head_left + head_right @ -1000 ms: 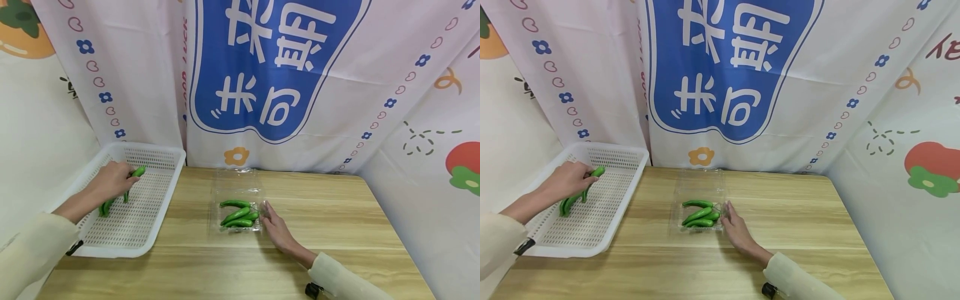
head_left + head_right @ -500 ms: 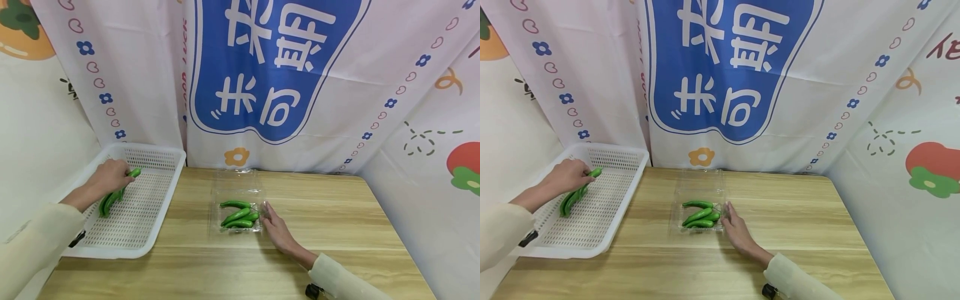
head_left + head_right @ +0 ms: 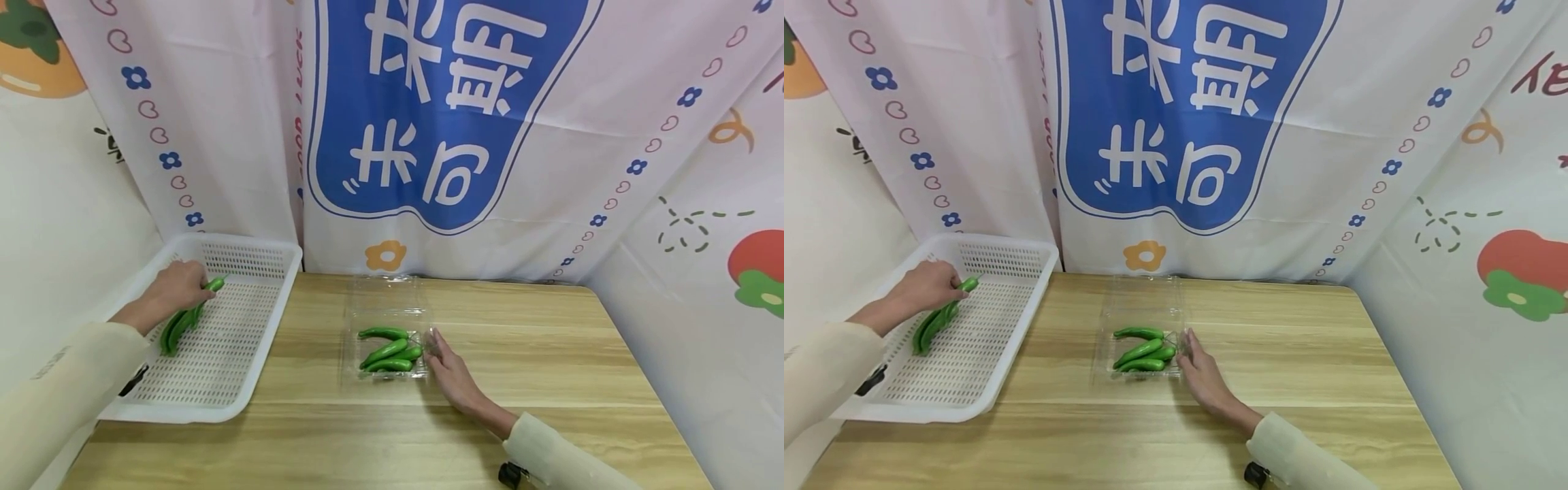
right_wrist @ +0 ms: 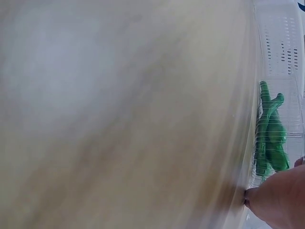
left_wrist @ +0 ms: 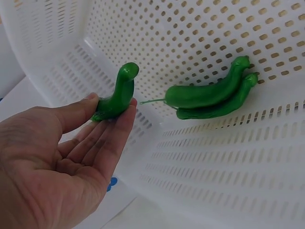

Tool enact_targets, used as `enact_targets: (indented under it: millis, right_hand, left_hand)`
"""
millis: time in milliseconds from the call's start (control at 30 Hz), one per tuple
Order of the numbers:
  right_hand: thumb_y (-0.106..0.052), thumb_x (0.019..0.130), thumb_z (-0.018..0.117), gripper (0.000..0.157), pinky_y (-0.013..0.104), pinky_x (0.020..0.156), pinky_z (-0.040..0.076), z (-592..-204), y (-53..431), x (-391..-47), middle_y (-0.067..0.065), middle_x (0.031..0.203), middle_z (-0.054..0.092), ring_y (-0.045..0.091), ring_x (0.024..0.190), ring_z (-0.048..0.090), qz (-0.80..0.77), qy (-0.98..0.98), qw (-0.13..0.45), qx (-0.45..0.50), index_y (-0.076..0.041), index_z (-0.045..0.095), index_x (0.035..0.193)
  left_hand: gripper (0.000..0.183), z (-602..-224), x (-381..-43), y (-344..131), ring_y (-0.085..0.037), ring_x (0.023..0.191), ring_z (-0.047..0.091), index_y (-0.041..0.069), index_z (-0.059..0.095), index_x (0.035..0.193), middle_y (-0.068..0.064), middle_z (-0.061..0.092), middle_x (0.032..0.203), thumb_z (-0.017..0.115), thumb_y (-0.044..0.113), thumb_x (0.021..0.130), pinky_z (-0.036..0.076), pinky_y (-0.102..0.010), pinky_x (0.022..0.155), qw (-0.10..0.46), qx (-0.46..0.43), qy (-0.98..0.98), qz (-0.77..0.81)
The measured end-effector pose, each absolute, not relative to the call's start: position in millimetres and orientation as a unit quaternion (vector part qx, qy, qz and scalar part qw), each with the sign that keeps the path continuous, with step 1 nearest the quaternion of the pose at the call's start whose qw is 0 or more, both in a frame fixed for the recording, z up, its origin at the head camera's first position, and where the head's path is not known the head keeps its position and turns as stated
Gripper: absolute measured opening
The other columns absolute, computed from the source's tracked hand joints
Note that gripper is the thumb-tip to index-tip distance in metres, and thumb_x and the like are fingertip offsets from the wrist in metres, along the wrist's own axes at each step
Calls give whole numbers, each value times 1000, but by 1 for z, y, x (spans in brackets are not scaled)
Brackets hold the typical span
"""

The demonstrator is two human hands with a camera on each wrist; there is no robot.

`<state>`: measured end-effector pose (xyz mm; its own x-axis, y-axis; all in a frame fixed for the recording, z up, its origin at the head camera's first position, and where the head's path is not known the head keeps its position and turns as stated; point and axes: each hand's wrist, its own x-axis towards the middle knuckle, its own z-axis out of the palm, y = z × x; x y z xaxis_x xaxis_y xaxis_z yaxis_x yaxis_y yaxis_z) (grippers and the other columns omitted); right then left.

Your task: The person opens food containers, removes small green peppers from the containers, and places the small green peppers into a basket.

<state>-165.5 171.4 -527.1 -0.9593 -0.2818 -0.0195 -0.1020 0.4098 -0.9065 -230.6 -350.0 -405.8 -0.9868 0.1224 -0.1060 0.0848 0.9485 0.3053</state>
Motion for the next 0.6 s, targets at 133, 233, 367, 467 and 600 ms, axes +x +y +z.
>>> enact_targets:
  millis: [133, 233, 367, 467, 600]
  right_hand:
    - [-18, 112, 45, 66, 53, 123, 31, -528, 170, -166, 20, 167, 33, 42, 151, 40, -532, 834, 85, -115, 2, 14, 166]
    - [-19, 113, 46, 66, 53, 123, 31, -529, 170, -167, 20, 167, 33, 42, 150, 41, -530, 835, 86, -119, 2, 14, 166]
    - [-18, 113, 45, 66, 53, 123, 31, -529, 170, -167, 20, 167, 33, 42, 150, 41, -527, 837, 85, -120, 2, 13, 166]
    - [-17, 112, 45, 65, 52, 123, 31, -527, 170, -167, 19, 168, 33, 41, 151, 41, -527, 838, 84, -116, 2, 14, 166]
    - [-15, 112, 45, 65, 53, 122, 32, -525, 170, -167, 21, 167, 34, 42, 150, 41, -526, 838, 83, -118, 3, 14, 166]
  left_hand:
    - [53, -411, -231, -352, -8, 50, 38, 18, 40, 54, 9, 34, 53, 76, 11, 92, 35, -24, 50, 74, 56, 984, 150]
    - [52, -415, -231, -356, -10, 51, 40, 18, 40, 55, 7, 36, 55, 76, 11, 92, 37, -26, 51, 79, 56, 986, 139]
    - [45, -418, -232, -359, -14, 55, 45, 14, 45, 59, 1, 43, 59, 75, 11, 92, 40, -27, 53, 89, 43, 987, 129]
    - [38, -421, -233, -358, -16, 57, 48, 9, 51, 62, -2, 48, 62, 74, 11, 92, 43, -29, 54, 95, 40, 986, 133]
    - [26, -424, -233, -357, -21, 60, 52, 2, 60, 70, -7, 56, 66, 73, 9, 92, 47, -33, 55, 105, 47, 984, 135]
